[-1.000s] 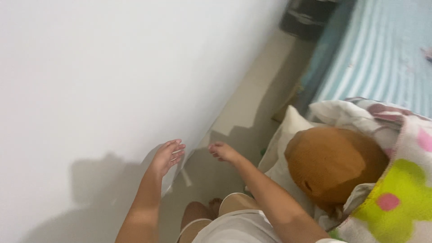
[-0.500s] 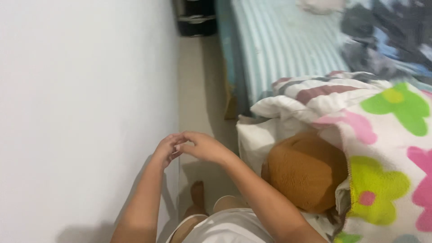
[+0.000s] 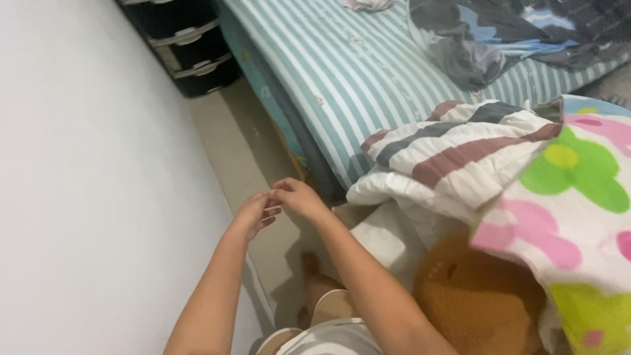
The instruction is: Putting a fitted sheet onto a mattress in a bedroom.
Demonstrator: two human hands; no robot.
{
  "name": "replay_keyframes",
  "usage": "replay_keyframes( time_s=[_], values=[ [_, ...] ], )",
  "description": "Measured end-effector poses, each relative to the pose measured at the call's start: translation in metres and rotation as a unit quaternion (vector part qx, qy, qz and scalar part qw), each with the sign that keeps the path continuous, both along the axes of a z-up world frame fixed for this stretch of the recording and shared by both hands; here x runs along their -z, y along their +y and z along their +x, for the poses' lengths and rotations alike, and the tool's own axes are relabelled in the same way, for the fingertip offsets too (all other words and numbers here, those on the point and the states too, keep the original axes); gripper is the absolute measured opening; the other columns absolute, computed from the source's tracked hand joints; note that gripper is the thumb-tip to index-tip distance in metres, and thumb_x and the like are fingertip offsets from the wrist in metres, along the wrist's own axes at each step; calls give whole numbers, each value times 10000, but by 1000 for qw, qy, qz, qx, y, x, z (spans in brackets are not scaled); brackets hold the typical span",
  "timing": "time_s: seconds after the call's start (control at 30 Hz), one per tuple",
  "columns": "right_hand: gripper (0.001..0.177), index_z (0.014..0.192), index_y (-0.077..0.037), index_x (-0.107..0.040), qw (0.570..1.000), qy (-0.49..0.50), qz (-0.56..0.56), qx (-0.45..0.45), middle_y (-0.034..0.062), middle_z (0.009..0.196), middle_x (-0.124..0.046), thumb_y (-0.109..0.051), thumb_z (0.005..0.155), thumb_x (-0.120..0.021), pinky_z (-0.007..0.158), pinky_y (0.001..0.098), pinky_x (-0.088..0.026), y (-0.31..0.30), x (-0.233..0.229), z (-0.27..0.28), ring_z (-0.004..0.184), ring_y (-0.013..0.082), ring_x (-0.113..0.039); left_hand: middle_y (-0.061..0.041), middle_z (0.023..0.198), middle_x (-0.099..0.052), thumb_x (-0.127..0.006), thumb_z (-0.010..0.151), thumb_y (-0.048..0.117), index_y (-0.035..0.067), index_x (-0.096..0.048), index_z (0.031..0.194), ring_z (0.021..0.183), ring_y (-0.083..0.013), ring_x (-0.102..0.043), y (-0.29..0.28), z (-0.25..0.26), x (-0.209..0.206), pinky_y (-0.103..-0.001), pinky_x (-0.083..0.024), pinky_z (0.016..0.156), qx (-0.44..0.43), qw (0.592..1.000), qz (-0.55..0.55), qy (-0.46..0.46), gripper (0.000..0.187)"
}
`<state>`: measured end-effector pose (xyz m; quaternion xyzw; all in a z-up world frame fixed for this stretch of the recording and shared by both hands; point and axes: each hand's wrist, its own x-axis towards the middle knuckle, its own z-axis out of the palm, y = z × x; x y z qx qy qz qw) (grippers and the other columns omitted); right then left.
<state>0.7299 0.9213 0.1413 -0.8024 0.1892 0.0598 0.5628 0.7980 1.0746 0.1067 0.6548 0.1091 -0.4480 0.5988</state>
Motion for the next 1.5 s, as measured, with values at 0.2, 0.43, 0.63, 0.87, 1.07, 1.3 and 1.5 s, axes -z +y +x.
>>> replay_keyframes(
  time_s=[0.2,0.43,0.63,0.87,1.07,1.3,1.5],
  values=[
    [492,1225,-66,-716,993,38,9,114,118,1201,-721,-390,856,-692,967,362,-499,-70,75,66,1131,238,-665,-25,1230,-682,-598,983,371,165,-604,1310,1135,-199,-638,-56,88,28,-418,-494,1027,77,997,-13,14,387],
    [530,1306,-75,-655,958,138,10,250,151,1268,-686,-370,868,-698,1008,433,-484,-146,196,104,1184,316,-644,-10,1228,-711,-600,965,409,180,-618,1309,1126,-169,-657,-137,201,26,-361,-498,989,157,987,20,-38,414],
    [770,1508,-133,-428,924,195,-148,293,232,1424,-518,-344,825,-713,1062,482,-446,-180,204,122,1294,409,-520,-30,1104,-717,-657,928,324,134,-662,1276,896,-139,-648,-210,267,64,-329,-486,750,247,967,27,-61,397],
    [733,1456,-94,-505,839,211,42,499,225,1383,-630,-410,823,-694,1072,429,-474,-221,271,119,1266,371,-611,-48,902,-679,-746,835,301,96,-718,1127,724,-175,-591,-301,295,129,-391,-448,583,356,918,134,-112,358],
    [775,1530,-141,-443,686,260,190,652,188,1503,-515,-528,887,-637,1055,551,-459,-227,321,101,1317,394,-538,-134,1114,-758,-780,821,416,109,-799,1077,1062,-326,-708,-325,341,249,-457,-543,946,582,734,146,-320,401],
    [704,1468,-195,-446,534,202,298,765,128,1430,-505,-478,869,-684,996,541,-475,-215,242,106,1273,352,-525,-169,1298,-583,-769,778,247,157,-664,1229,1112,-412,-637,-365,372,117,-501,-543,944,660,594,73,-453,472],
    [649,1406,-250,-447,408,139,388,815,68,1357,-495,-428,851,-731,936,531,-491,-211,256,95,1230,310,-513,-104,1323,-569,-785,739,202,215,-658,1243,1267,-357,-527,-383,389,119,-465,-505,1003,708,516,52,-479,520]
  ],
)
